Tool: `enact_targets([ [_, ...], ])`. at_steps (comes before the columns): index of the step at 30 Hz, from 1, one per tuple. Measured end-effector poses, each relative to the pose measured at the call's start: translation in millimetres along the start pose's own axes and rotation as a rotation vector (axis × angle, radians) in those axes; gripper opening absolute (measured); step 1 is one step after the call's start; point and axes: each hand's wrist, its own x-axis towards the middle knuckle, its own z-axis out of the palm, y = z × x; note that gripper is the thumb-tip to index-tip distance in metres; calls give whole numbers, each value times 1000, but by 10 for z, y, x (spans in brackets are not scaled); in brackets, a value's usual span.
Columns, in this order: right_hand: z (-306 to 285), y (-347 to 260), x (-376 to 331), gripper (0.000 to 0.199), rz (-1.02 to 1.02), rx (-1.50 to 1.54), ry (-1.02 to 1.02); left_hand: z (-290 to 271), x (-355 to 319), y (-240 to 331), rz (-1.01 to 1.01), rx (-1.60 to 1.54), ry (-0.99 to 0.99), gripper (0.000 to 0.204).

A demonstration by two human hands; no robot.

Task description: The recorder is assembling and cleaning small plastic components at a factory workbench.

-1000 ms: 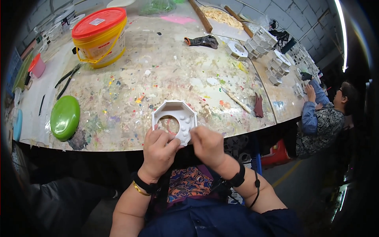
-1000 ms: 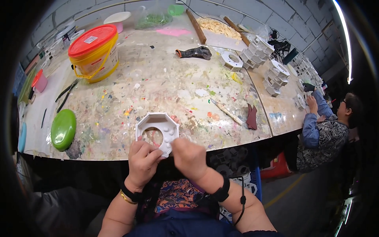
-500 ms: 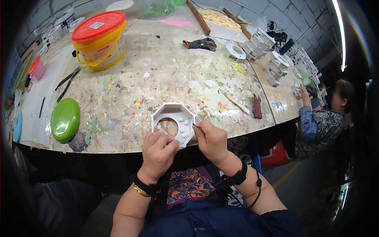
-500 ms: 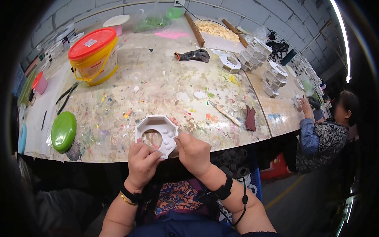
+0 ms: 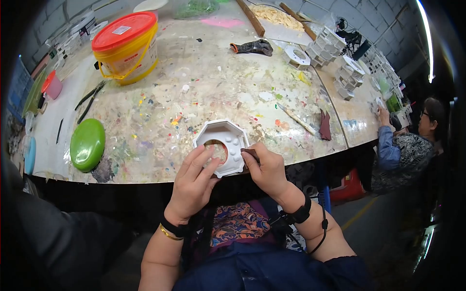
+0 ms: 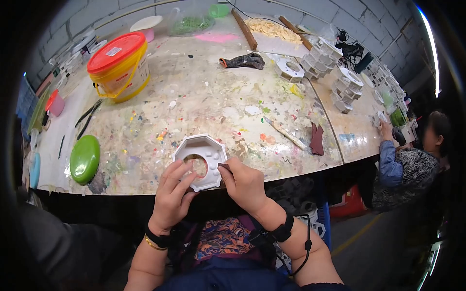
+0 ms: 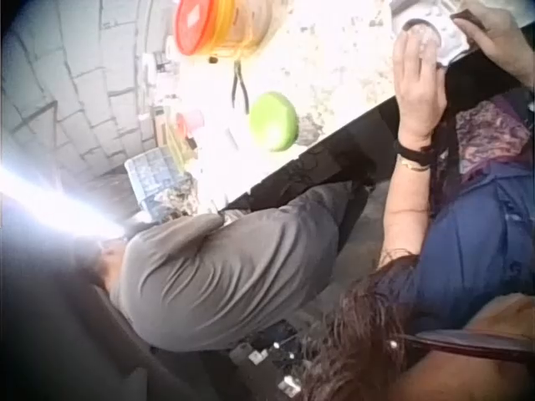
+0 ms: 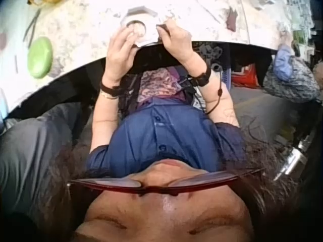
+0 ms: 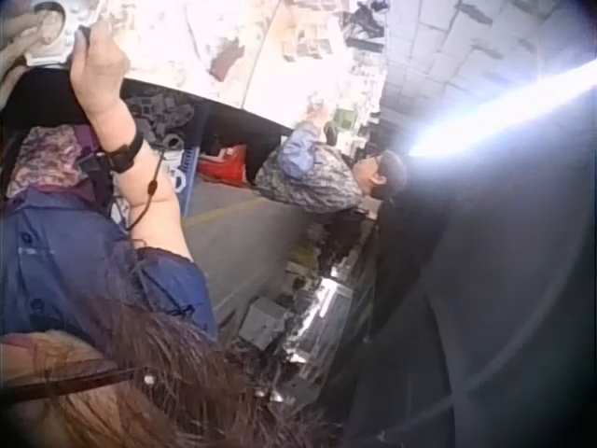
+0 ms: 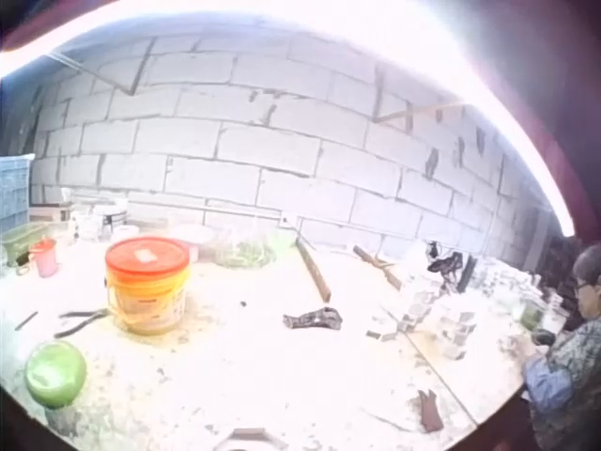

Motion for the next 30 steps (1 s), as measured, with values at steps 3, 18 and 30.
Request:
enact_targets([
  [3,12,-65,-21,9,-30,0,14,7,-34,-53,38,-30,-21,46],
  [18,54,-290,-182,6,-158,-106,8,255,-45,39,-24,-227,125,61],
  [30,74,-285,-118,9,-147,-173,135,289,-70,73,-102,-247,139,56],
])
